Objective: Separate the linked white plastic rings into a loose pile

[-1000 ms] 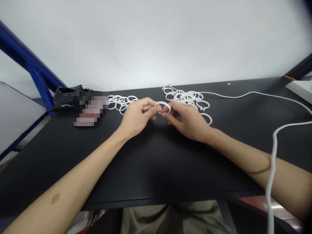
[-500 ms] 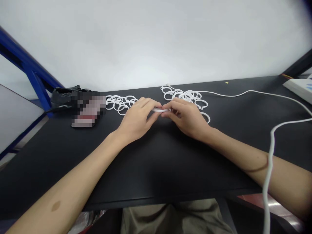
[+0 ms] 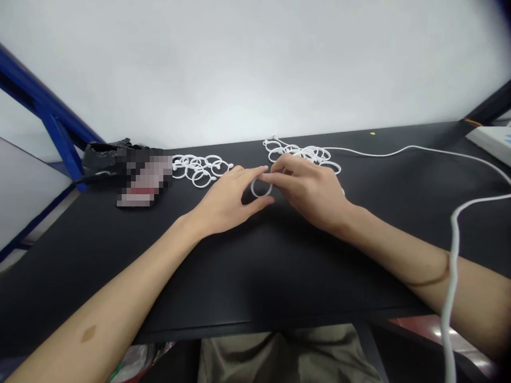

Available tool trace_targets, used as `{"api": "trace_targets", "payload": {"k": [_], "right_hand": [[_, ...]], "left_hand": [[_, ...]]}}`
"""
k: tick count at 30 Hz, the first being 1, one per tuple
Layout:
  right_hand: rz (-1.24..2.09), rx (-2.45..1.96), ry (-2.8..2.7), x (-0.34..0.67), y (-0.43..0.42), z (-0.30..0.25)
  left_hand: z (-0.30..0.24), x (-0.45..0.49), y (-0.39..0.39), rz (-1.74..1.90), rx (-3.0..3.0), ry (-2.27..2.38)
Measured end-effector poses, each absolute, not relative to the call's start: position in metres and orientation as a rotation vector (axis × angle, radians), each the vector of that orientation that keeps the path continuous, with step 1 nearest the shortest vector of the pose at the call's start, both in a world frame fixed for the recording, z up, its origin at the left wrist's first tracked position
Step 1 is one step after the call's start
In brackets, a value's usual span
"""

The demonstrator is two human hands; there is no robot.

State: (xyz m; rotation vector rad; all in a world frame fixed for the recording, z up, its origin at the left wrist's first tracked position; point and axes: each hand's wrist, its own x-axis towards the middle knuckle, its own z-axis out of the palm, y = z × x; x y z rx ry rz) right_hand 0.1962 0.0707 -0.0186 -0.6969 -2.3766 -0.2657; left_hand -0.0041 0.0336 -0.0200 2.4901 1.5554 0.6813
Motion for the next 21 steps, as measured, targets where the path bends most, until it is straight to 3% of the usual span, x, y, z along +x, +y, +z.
{"api": "trace_targets", "payload": {"k": [4,11,21], "right_hand": [[-0.19,-0.711,-2.405,0.1956,0.0688,-0.017],[0.436,-0.715,-2.246,0.1906,0.0696,-0.0225],[0.475,-0.638,-2.148,0.1899,0.0686,-0.0172]], "left_hand": [[-0.0207,-0.0041,0.0341,0.703,2.48,1.605],[-0.021,-0.0056,0.0346,0.775,2.49,1.646],[-0.0188,-0.0018,0.0319,0.737,2.476,1.555]]}}
